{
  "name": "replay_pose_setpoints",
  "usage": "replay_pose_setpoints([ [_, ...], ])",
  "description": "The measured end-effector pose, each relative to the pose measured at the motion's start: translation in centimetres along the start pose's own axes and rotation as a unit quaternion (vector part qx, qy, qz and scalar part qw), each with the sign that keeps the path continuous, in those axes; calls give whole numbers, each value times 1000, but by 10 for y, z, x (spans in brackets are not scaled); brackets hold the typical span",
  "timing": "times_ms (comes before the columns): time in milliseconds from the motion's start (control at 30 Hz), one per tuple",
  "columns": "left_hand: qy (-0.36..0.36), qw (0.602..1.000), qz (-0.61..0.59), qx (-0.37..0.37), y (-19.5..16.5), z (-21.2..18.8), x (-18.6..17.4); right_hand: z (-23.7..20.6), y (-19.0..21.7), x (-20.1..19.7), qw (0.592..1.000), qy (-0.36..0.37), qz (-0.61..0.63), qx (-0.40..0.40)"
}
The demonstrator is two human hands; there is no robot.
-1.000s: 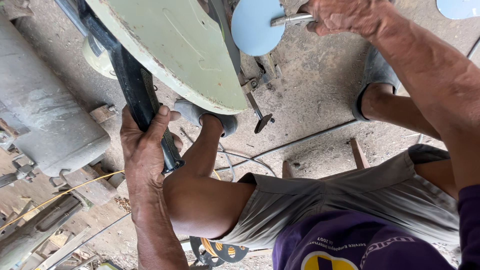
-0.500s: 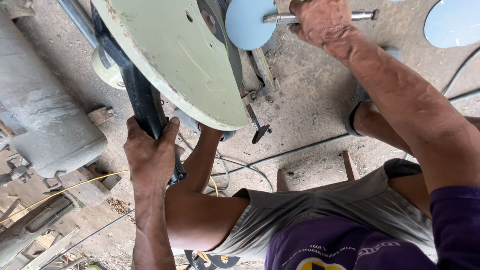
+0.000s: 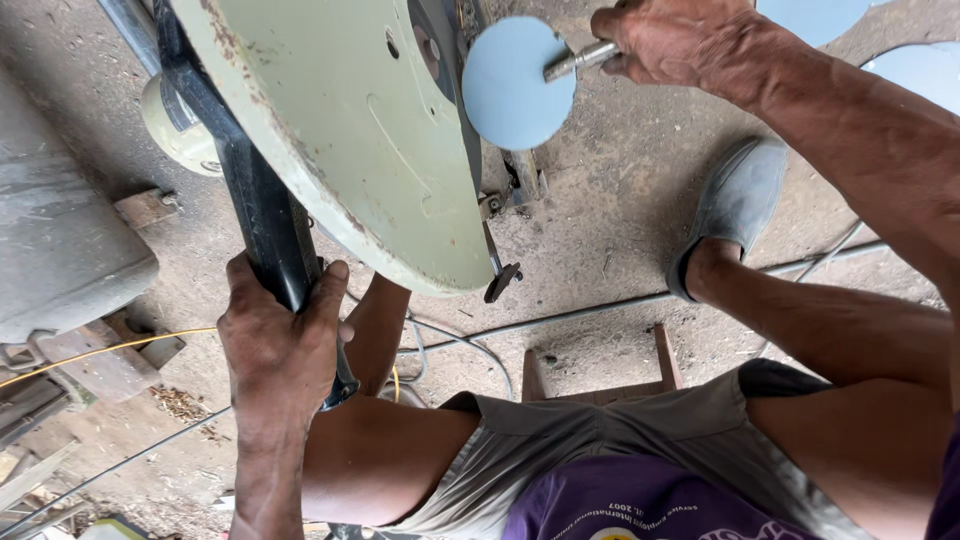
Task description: The person uses a bench grinder to smooth the edges of circular metal discs. They hold each disc with pliers against the spinning wheel, rotate it to grind all edges, then place the finished disc on the floor before picking up the next one.
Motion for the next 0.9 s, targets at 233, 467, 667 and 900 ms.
replay_pose_setpoints([
  [233,3,999,40,9,3,12,1,15,2,-17,926,-18,-299,-230],
  [467,-5,997,79,-9,2,20,3,23,-14,-12,901,135,-332,-244],
  [667,5,998,58,-35,-2,21,3,9,-61,20,994,54,50,-76],
  [900,9,999,28,-21,-6,12,3,28,-22,162,689,-229,686,-50],
])
Point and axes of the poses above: each hand's wrist, its own z-axis towards the middle knuckle, its own x-axis out of the palm, y = z × x, the point moved 1 cm from there along z, towards the middle knuckle, and after that the axes turned 8 degrees about -x, right-handed, at the moved point
